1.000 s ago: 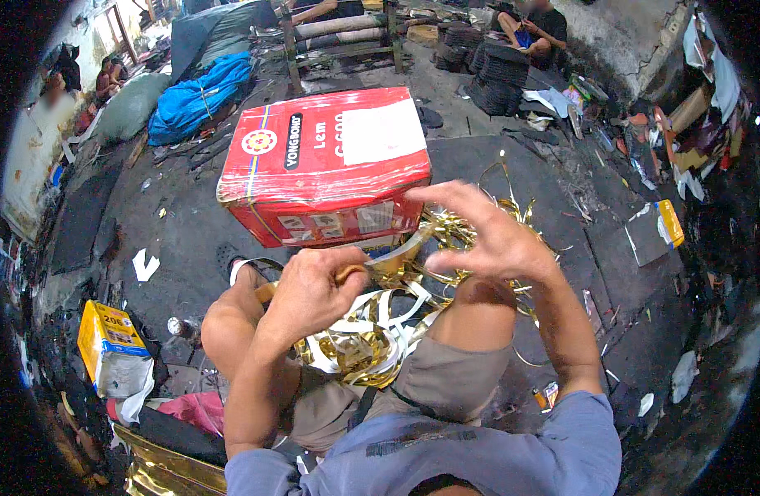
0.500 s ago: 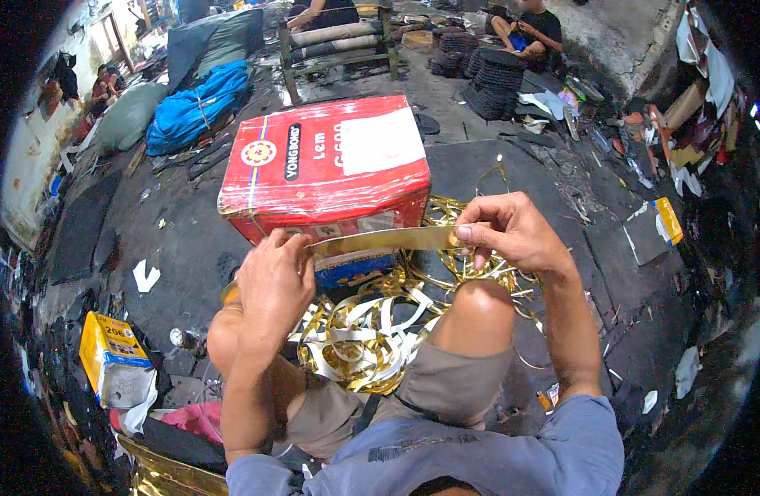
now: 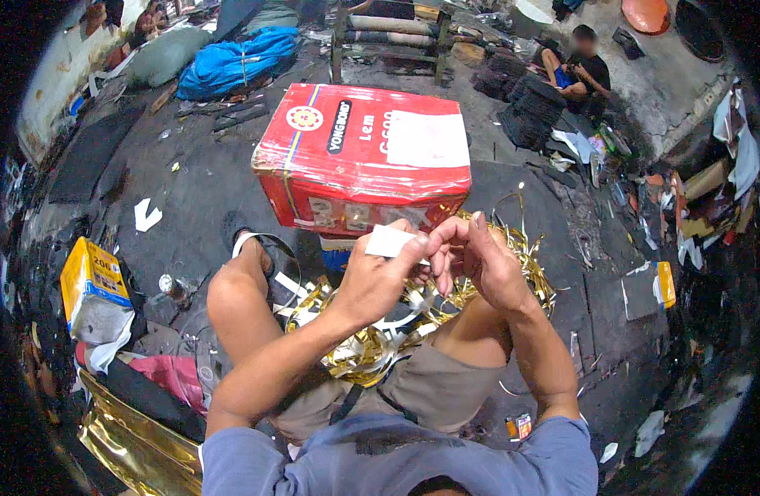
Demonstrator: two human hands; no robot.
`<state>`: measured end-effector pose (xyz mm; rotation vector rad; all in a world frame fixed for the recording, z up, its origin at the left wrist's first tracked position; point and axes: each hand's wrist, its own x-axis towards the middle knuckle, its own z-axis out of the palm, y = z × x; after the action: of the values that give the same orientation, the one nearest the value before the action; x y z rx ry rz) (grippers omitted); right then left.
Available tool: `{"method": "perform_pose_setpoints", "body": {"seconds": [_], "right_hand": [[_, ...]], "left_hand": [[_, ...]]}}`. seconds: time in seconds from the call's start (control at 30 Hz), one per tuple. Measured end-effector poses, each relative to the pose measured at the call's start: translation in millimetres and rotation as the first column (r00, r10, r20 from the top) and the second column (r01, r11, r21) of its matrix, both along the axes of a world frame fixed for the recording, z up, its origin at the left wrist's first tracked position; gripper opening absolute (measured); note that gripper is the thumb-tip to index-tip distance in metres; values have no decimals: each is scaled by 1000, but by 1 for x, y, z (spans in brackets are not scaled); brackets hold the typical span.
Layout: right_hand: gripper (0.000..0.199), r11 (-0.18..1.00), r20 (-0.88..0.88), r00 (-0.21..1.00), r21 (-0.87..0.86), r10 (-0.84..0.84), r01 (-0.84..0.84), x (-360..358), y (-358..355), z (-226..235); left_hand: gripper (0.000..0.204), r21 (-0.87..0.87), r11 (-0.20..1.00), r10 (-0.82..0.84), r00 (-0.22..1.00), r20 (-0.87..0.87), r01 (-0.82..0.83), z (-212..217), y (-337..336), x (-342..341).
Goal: The person wraps a red cardboard box with a white ribbon, repeatedly folding and tucking the ribbon around the box edges. The person adjusts the ribbon and secures it by hand while sitting on the floor.
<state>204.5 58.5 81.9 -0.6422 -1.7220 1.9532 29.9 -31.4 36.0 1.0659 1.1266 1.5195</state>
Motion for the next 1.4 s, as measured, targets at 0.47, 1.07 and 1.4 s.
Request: {"method": "perform_pose_setpoints", "body": {"seconds": [0.47,1.07,1.4], "right_hand": [[33,900,185,924,353,-333,254,0,-9,0],[28,254,235,-251,966,-939,-44,443,253,40],[20,819,468,841,572,-272,-53,103,50,80]], "left_hand": [[33,-32,995,-82,939,333,98,16,-5,9],[36,-733,498,-718,253,-648,-463,-268,-52,-104],[89,273,897,-267,919,-290,347,10,56,43]]}}
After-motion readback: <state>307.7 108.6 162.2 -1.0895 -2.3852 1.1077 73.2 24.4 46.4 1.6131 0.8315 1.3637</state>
